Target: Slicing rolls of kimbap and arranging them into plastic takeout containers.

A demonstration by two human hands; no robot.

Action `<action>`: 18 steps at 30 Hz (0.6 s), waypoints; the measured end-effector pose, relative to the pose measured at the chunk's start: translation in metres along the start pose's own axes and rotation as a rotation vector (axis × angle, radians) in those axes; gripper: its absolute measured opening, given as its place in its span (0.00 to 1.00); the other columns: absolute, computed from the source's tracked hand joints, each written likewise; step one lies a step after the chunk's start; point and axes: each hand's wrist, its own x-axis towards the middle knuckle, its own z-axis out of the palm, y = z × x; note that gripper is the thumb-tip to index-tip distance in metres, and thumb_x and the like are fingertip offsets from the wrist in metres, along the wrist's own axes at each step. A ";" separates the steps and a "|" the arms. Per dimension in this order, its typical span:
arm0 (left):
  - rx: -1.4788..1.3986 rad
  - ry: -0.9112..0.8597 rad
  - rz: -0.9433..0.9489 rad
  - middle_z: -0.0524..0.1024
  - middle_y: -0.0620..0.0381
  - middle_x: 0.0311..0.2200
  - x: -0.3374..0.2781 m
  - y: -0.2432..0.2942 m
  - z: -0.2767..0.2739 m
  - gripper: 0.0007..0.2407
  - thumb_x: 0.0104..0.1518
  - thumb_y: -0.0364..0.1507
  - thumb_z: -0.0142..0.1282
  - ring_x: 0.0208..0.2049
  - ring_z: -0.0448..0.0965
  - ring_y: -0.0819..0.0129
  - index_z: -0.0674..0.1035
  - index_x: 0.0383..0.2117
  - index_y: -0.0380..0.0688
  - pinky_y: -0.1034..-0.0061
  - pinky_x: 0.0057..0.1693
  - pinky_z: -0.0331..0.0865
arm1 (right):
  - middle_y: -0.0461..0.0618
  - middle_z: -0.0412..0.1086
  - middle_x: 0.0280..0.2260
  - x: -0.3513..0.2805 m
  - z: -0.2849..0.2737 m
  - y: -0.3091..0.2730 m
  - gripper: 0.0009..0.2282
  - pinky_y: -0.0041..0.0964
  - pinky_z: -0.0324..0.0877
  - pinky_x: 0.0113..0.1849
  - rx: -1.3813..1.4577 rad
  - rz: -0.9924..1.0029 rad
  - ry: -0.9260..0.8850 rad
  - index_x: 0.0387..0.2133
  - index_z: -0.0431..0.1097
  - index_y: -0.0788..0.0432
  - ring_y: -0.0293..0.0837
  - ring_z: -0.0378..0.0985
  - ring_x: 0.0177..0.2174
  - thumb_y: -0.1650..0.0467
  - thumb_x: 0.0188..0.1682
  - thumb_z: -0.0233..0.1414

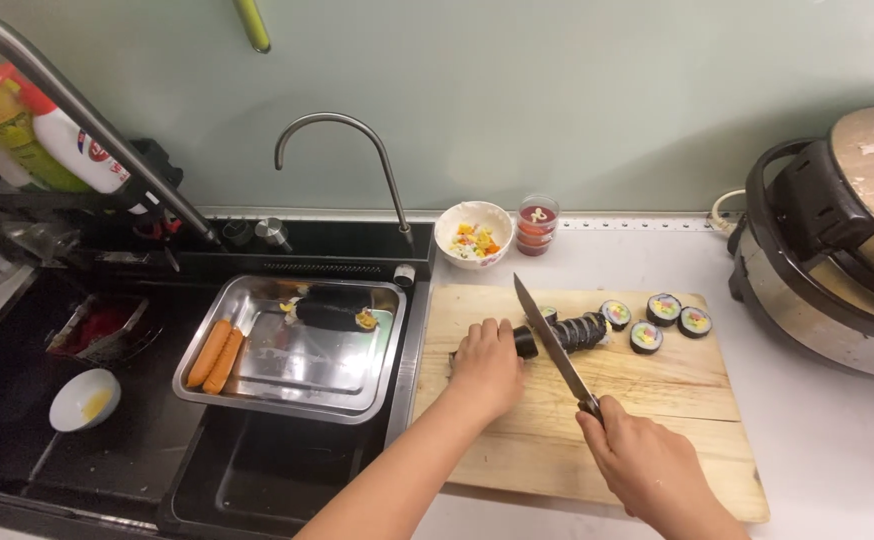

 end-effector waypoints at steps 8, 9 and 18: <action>0.235 -0.009 0.005 0.63 0.41 0.53 0.016 -0.001 0.019 0.27 0.54 0.33 0.60 0.56 0.63 0.49 0.65 0.55 0.25 0.62 0.61 0.59 | 0.52 0.76 0.18 -0.003 0.026 -0.001 0.16 0.54 0.75 0.30 -0.032 -0.055 0.105 0.32 0.63 0.54 0.57 0.81 0.24 0.55 0.54 0.41; 0.269 -0.049 -0.007 0.63 0.42 0.53 0.017 0.001 0.017 0.26 0.56 0.33 0.59 0.56 0.63 0.50 0.65 0.56 0.26 0.63 0.61 0.60 | 0.52 0.76 0.18 -0.004 0.026 -0.003 0.16 0.53 0.75 0.31 -0.052 -0.035 0.102 0.32 0.64 0.54 0.56 0.81 0.24 0.55 0.54 0.41; 0.259 -0.068 -0.020 0.63 0.43 0.52 0.019 -0.002 0.019 0.24 0.58 0.35 0.57 0.55 0.62 0.51 0.66 0.55 0.28 0.62 0.59 0.60 | 0.50 0.76 0.17 0.011 0.039 -0.012 0.15 0.50 0.76 0.28 -0.145 -0.010 0.146 0.33 0.65 0.53 0.53 0.82 0.22 0.55 0.54 0.42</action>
